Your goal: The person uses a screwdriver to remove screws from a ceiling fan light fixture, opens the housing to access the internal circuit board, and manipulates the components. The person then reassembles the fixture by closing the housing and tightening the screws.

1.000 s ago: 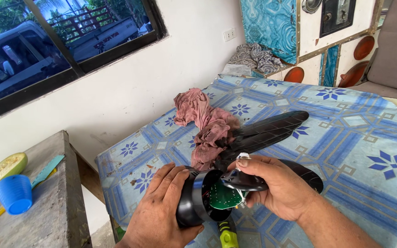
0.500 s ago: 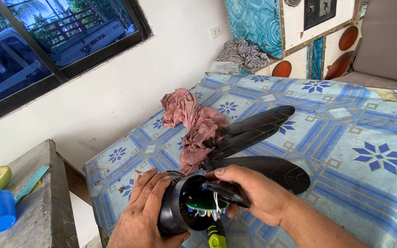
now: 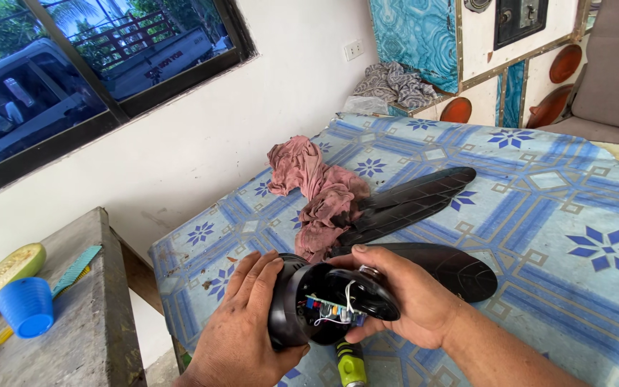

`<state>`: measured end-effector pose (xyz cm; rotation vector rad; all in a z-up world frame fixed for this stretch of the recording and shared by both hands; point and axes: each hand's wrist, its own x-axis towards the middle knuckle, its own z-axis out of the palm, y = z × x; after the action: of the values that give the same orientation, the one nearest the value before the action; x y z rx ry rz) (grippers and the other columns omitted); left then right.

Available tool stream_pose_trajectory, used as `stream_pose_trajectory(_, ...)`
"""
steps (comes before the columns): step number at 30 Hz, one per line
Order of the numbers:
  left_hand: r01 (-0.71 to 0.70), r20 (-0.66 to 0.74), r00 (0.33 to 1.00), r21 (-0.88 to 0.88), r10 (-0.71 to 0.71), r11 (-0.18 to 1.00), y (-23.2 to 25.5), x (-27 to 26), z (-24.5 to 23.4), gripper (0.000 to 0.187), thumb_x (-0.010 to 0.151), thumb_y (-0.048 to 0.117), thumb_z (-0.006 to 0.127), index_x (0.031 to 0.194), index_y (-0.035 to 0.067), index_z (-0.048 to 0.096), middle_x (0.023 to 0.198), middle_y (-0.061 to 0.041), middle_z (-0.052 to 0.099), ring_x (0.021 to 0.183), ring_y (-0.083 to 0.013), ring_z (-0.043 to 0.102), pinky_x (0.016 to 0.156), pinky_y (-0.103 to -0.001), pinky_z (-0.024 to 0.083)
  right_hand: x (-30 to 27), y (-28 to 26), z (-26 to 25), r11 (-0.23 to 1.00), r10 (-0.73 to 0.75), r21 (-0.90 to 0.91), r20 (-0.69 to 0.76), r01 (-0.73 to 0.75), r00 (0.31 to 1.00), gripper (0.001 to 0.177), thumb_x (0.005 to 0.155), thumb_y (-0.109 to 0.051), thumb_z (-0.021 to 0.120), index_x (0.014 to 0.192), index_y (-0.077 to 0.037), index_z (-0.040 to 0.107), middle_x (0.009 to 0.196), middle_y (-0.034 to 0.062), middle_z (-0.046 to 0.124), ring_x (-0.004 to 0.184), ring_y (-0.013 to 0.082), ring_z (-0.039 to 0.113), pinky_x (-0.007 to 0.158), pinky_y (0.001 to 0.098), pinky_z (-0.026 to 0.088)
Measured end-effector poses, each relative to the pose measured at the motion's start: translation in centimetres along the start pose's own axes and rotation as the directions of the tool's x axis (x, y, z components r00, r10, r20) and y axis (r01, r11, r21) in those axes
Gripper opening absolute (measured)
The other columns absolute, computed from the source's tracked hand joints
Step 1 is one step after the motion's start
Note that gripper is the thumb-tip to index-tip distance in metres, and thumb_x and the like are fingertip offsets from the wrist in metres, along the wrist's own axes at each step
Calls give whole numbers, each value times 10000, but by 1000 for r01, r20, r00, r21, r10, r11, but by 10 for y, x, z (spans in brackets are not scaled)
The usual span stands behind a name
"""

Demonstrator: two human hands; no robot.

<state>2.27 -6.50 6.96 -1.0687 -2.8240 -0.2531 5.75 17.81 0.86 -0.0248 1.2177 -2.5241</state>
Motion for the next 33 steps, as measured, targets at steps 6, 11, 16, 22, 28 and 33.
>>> stream_pose_trajectory(6, 67, -3, 998, -32, -67, 997, 7, -1, -5, 1155, 634, 325, 946, 1513, 36, 254, 1606, -239, 274, 1538, -471, 142, 1176, -540, 211, -4, 1, 3, 982, -126, -124, 124, 141, 984, 552, 941, -303, 630, 1421, -35, 575, 1172, 169, 719, 966, 233, 736, 719, 402, 663)
stream_pose_trajectory(11, 76, -111, 991, -16, -78, 997, 15, -3, -2, 1188, 582, 295, 970, 1526, 83, 281, 1603, -267, 216, 1511, -504, 140, 1172, -584, 189, 2, 5, -3, 993, -118, -16, 66, 120, 991, 547, 908, -241, 613, 1401, -7, 583, 1164, 179, 728, 939, 253, 757, 697, 423, 671)
stream_pose_trajectory(16, 27, -340, 940, 61, -4, 998, 18, -13, 19, 1081, 581, 225, 945, 1490, 42, 389, 1549, -333, 285, 1461, -554, 215, 1143, -648, 239, 4, 3, -11, 992, -110, 62, 37, 107, 993, 538, 898, -293, 559, 1360, -25, 620, 1145, 176, 741, 917, 274, 755, 656, 450, 671)
stream_pose_trajectory(22, 10, -463, 886, -7, -12, 1000, 26, -40, 71, 470, 769, 34, 725, 1221, 127, 638, 1281, -110, 557, 1214, -333, 610, 1043, -452, 546, 11, 1, -29, 982, -149, 119, 22, 145, 989, 545, 879, -322, 545, 1332, -29, 624, 1117, 187, 734, 924, 305, 745, 669, 491, 667)
stream_pose_trajectory(28, -202, -100, 974, 13, 203, 979, 42, -42, 80, 688, 761, 53, 712, 1426, 187, 598, 1328, -288, 476, 1144, -459, 641, 826, -518, 577, 15, 0, -50, 959, -194, 211, -2, 190, 981, 520, 883, -321, 549, 1298, -26, 657, 1120, 168, 729, 942, 308, 723, 684, 492, 646)
stream_pose_trajectory(33, -138, 186, 975, 91, 119, 986, 68, -21, 60, 661, 882, 121, 607, 1513, 282, 495, 1404, -299, 452, 1054, -453, 655, 829, -510, 583, 17, 4, -50, 967, -170, 185, -44, 175, 984, 499, 872, -291, 537, 1275, -27, 667, 1110, 161, 731, 954, 320, 711, 685, 496, 639)
